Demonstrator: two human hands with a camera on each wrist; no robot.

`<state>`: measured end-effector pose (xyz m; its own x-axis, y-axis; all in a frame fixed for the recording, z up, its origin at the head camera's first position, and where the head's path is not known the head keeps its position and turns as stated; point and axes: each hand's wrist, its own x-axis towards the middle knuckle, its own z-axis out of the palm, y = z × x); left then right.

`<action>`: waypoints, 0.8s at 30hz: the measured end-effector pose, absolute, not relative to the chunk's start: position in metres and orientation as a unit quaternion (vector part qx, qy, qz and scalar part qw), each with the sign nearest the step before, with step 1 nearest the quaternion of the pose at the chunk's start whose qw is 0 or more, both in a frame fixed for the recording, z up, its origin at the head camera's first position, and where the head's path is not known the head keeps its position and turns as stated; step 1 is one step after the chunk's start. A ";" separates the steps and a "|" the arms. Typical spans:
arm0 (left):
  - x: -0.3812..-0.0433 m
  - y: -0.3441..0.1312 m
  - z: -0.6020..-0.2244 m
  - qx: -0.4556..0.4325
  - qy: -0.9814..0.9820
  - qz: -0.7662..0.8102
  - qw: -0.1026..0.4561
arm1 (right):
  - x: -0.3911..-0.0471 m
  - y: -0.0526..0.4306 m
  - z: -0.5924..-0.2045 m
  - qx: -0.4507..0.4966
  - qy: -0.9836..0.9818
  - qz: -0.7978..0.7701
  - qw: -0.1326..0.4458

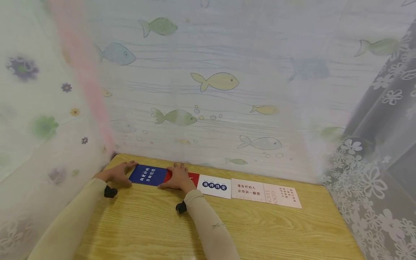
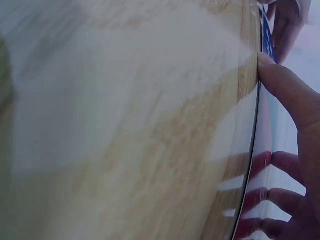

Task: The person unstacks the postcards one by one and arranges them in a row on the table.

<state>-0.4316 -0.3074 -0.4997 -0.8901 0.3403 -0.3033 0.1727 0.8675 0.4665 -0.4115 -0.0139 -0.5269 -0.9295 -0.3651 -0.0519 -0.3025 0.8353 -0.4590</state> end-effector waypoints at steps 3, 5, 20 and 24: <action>-0.432 -0.309 -0.502 0.137 0.946 0.223 0.191 | -0.411 -0.013 -0.528 -0.171 0.955 -0.232 0.068; -0.431 -0.311 -0.504 0.141 0.944 0.229 0.191 | -0.412 -0.013 -0.529 -0.170 0.954 -0.239 0.070; -0.429 -0.321 -0.519 0.157 0.928 0.295 0.166 | -0.410 -0.011 -0.534 -0.182 0.940 -0.282 0.052; -0.430 -0.321 -0.520 0.162 0.922 0.311 0.166 | -0.407 -0.010 -0.532 -0.187 0.938 -0.289 0.046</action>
<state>-0.4302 -0.3215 -0.5200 -0.8922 0.4019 -0.2060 0.1951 0.7545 0.6267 -0.4067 -0.0099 -0.5321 -0.9260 -0.3768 0.0223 -0.3241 0.7635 -0.5586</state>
